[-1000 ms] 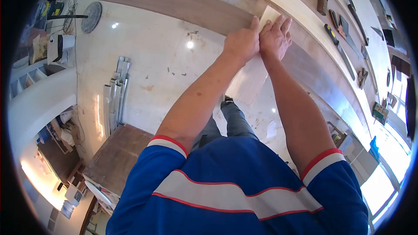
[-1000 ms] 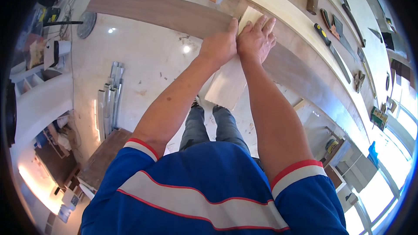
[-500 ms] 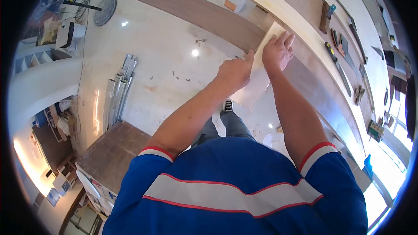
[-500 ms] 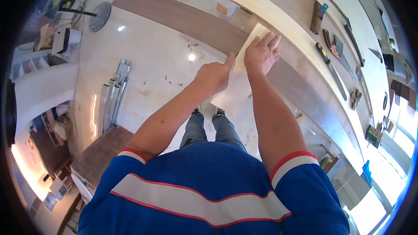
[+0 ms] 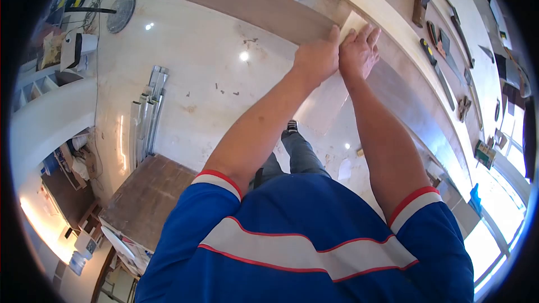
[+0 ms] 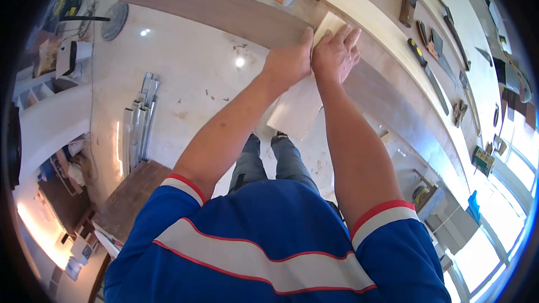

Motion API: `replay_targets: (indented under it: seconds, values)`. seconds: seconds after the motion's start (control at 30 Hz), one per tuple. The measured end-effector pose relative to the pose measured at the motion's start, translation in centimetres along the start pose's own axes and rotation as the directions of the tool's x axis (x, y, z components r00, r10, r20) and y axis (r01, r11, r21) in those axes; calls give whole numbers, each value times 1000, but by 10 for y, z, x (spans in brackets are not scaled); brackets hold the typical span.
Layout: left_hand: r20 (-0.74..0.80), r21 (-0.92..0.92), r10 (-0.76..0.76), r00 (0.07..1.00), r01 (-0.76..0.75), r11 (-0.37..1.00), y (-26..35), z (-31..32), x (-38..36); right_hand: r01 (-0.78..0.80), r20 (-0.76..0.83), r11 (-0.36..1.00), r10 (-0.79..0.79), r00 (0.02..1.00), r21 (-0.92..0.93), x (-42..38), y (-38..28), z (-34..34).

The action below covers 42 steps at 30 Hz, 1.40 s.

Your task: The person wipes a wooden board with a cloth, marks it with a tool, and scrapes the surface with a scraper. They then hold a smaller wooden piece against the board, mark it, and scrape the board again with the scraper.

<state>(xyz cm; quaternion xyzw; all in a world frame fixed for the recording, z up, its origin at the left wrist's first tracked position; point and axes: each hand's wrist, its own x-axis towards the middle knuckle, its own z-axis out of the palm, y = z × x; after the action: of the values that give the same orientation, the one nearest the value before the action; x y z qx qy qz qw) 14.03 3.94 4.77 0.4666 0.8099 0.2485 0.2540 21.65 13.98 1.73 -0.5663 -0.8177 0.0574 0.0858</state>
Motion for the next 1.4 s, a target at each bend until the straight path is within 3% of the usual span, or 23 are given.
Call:
replay_targets:
  seconds: [0.13, 0.23, 0.33, 0.53, 0.63, 0.73, 1.03, 1.4]
  values:
    - [41, -21, -22, 999, 22, 1000, 2, -7, 4, 17, -23, 999, -16, 1000, 29, 2, 2, 4]
    - [36, 8, 41, 998, -42, 999, -2, -6, -2, 8, -3, 1000, -8, 1000, 26, -2, 2, 0]
    - [149, 57, -45, 988, 37, 998, -3, -11, -42, 3, 3, 1000, -3, 1000, 18, 1, -2, -1]
    - [223, 107, -35, 974, 11, 994, -8, -32, -53, -10, 9, 1000, 10, 1000, 20, -1, -4, -4]
    - [87, 42, -79, 993, 76, 996, -4, -24, -38, -10, 23, 1000, 10, 1000, 0, -1, -4, -5]
    - [37, -2, -45, 998, 46, 999, -5, -8, -14, 3, 9, 1000, -3, 1000, -2, -1, -3, -3]
    - [104, 19, -50, 993, 48, 999, 0, -3, 7, 0, -1, 1000, 0, 1000, 9, 1, 1, 3]
    - [51, 18, -24, 998, 23, 1000, 0, -1, 8, 10, -32, 999, -8, 999, 38, 1, 2, 4]
